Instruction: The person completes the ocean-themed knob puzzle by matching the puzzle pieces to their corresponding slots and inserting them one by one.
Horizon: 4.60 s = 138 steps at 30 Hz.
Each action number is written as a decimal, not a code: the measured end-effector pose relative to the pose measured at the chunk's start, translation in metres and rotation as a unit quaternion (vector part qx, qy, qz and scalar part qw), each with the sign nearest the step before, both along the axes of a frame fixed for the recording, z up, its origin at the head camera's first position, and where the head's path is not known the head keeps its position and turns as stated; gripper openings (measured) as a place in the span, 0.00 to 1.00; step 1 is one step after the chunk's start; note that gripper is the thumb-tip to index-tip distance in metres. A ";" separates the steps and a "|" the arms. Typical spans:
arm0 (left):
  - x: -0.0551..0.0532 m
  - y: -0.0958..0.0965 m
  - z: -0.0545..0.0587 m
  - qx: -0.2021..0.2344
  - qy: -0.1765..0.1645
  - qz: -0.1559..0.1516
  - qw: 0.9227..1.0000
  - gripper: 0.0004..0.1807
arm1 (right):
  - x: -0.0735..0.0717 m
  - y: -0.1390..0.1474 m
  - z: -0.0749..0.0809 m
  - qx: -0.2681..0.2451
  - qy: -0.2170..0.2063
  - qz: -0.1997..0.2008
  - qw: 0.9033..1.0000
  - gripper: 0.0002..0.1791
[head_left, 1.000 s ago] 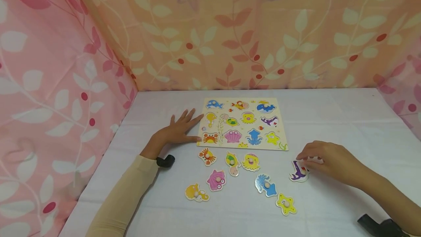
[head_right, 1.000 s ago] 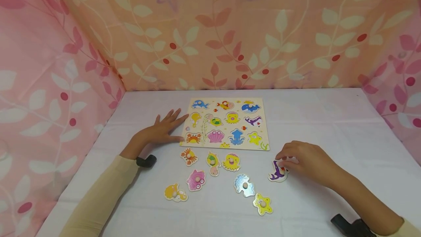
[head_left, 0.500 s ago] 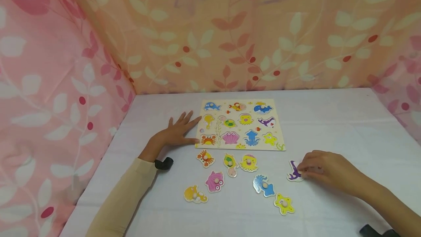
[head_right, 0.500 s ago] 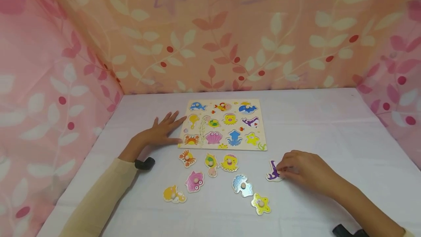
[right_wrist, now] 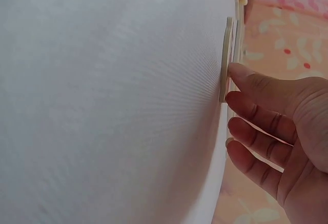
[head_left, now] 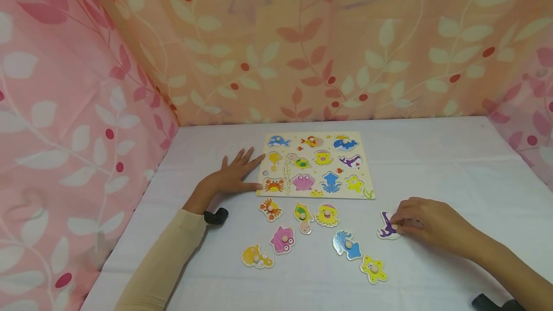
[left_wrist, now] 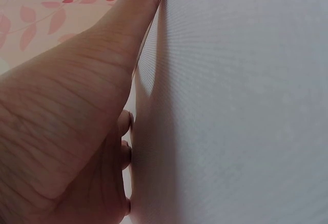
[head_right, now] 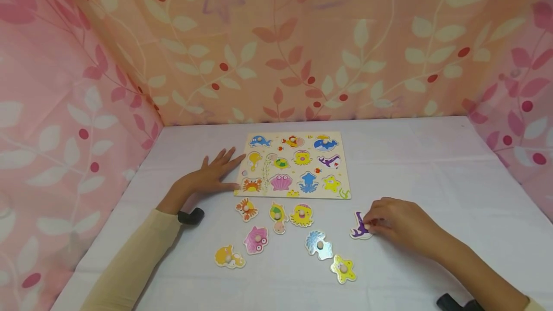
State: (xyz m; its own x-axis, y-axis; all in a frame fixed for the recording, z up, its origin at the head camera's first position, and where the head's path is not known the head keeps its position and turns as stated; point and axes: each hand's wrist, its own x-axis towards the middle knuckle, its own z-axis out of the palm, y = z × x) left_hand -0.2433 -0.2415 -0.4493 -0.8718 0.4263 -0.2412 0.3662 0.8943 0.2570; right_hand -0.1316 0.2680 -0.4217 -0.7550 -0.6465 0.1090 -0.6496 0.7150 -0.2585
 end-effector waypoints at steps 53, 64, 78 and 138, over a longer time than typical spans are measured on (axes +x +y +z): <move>-0.004 -0.002 -0.006 -0.005 0.003 -0.002 1.000 0.55 | -0.026 -0.019 0.026 -0.045 -0.024 -0.022 0.998 0.12; -0.002 -0.001 -0.003 -0.007 0.008 -0.001 1.000 0.55 | -0.052 -0.030 0.036 -0.060 -0.040 -0.040 0.997 0.09; -0.002 -0.001 -0.005 -0.002 0.006 0.004 1.000 0.55 | -0.075 -0.047 0.048 -0.081 -0.037 -0.048 0.995 0.10; -0.002 -0.001 -0.004 0.006 0.006 -0.002 1.000 0.55 | -0.153 -0.063 0.013 -0.060 -0.118 -0.113 0.985 0.06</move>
